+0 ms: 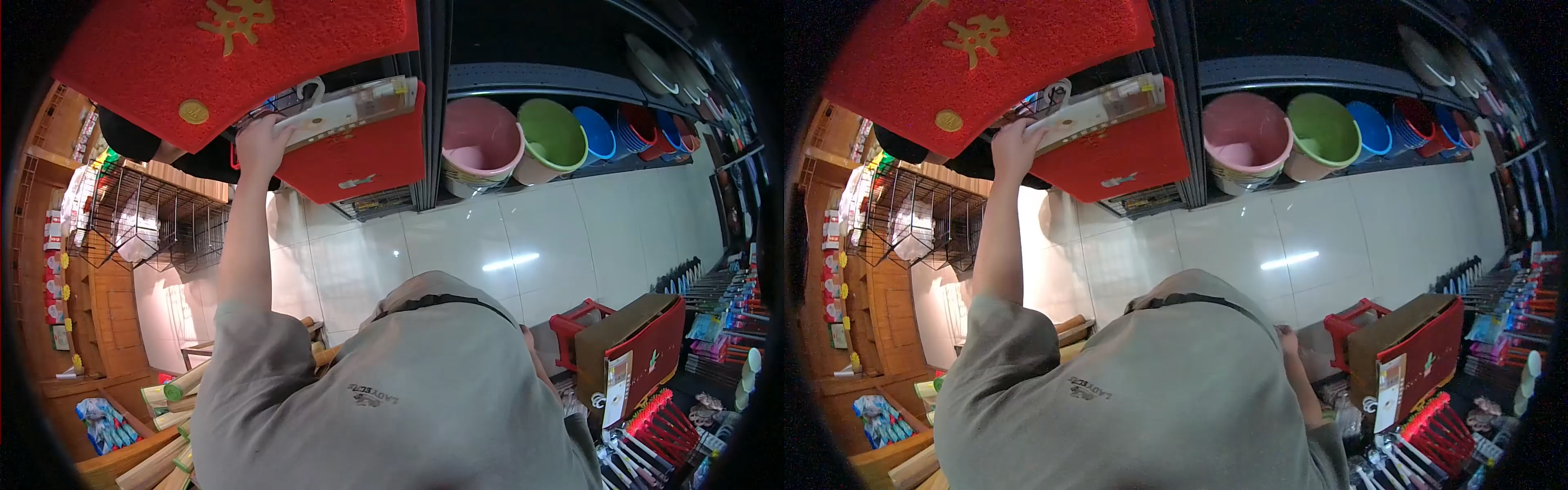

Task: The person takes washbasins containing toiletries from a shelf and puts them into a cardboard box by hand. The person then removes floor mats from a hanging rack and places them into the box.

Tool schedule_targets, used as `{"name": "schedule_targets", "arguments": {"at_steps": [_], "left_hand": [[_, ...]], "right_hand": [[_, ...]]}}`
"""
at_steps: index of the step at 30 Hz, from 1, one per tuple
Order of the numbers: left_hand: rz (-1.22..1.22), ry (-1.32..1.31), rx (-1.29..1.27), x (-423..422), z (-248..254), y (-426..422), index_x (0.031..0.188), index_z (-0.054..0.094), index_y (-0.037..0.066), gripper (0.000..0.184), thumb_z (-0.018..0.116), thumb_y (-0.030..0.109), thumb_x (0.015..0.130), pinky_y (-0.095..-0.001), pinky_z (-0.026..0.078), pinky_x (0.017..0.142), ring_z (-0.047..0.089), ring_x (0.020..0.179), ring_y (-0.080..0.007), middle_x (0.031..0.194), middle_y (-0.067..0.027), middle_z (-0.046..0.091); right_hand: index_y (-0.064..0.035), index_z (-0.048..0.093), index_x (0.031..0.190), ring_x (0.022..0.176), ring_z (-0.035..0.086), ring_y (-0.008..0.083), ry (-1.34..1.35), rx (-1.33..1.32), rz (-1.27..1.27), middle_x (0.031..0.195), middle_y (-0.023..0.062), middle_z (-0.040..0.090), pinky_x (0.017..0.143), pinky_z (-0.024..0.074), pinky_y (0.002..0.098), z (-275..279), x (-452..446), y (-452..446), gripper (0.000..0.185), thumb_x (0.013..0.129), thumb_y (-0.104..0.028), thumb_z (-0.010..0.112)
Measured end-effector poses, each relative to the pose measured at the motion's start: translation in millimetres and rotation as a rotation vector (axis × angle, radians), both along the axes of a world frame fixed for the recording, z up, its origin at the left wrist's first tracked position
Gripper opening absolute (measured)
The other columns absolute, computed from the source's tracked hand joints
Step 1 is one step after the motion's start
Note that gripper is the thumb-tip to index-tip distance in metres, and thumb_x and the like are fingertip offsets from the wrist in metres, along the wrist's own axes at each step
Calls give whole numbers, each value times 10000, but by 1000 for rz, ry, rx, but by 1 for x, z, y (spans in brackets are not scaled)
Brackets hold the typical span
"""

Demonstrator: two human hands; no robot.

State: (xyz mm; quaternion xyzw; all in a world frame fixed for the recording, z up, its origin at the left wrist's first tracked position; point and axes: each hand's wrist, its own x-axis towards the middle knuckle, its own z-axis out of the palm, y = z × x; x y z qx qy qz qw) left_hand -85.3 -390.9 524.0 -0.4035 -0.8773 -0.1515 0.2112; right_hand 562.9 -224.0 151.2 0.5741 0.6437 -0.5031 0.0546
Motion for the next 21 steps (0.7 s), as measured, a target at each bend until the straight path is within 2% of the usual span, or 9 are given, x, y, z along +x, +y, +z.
{"name": "schedule_targets", "arguments": {"at_steps": [2, 4, 7, 11, 13, 15, 19, 21], "left_hand": [[-62, 38, 37, 7, 5, -7, 846, 647, 59, 267, 669, 296, 727, -398, 436, 748, 595, 838, -290, 856, -95, 643], [-123, 72, 71, 18, 10, -14, 826, 645, 71, 219, 672, 259, 717, -386, 428, 746, 599, 846, -265, 866, -70, 643], [-164, 120, 91, 39, 16, -25, 809, 631, 52, 210, 692, 220, 700, -380, 427, 717, 585, 812, -278, 853, -74, 628], [-265, -22, 25, 71, 15, -27, 787, 633, 83, 170, 685, 201, 676, -379, 406, 721, 576, 814, -248, 818, -40, 628], [-323, -72, 41, 87, 8, -18, 777, 631, 83, 162, 685, 189, 666, -376, 403, 716, 572, 813, -244, 807, -34, 624], [-425, -126, 13, 100, -4, -6, 759, 629, 86, 154, 689, 172, 646, -368, 399, 723, 572, 813, -232, 797, -21, 621], [-577, -187, 12, 135, -31, 32, 741, 629, 111, 128, 687, 151, 634, -365, 394, 729, 547, 830, -212, 802, -7, 610], [-666, -210, 19, 157, -42, 56, 737, 625, 113, 124, 684, 149, 634, -365, 393, 733, 540, 834, -210, 793, -4, 602]], "right_hand": [[31, 594, 1030, 926, 606, 231, -28, 32, 36, 984, 139, 647, 815, 448, 323, -21, 5, 2, 362, 822, -265, 605], [28, 590, 1032, 946, 603, 241, 30, 7, -38, 1000, 142, 643, 823, 446, 324, -37, 12, 2, 376, 827, -287, 601], [11, 593, 1038, 956, 601, 242, 53, 14, 55, 1012, 142, 638, 827, 445, 326, -27, 8, 4, 363, 837, -291, 586], [8, 594, 1021, 923, 600, 218, 6, 54, 126, 983, 118, 641, 824, 449, 321, -18, -8, 12, 317, 846, -256, 578], [18, 589, 983, 876, 588, 180, 155, 16, -2, 923, 92, 632, 791, 453, 295, 16, -42, 21, 258, 855, -206, 573], [16, 583, 957, 820, 559, 142, 425, -80, -261, 870, 69, 604, 749, 446, 264, 64, -86, 31, 212, 864, -174, 565], [7, 583, 962, 763, 518, 119, 755, 467, -186, 825, 52, 572, 717, 428, 245, 205, -166, 48, 208, 827, -148, 620], [-18, 568, 985, 853, 525, 137, 663, 642, 55, 883, 43, 581, 761, 432, 272, 273, -184, 47, 239, 777, -99, 652]]}}
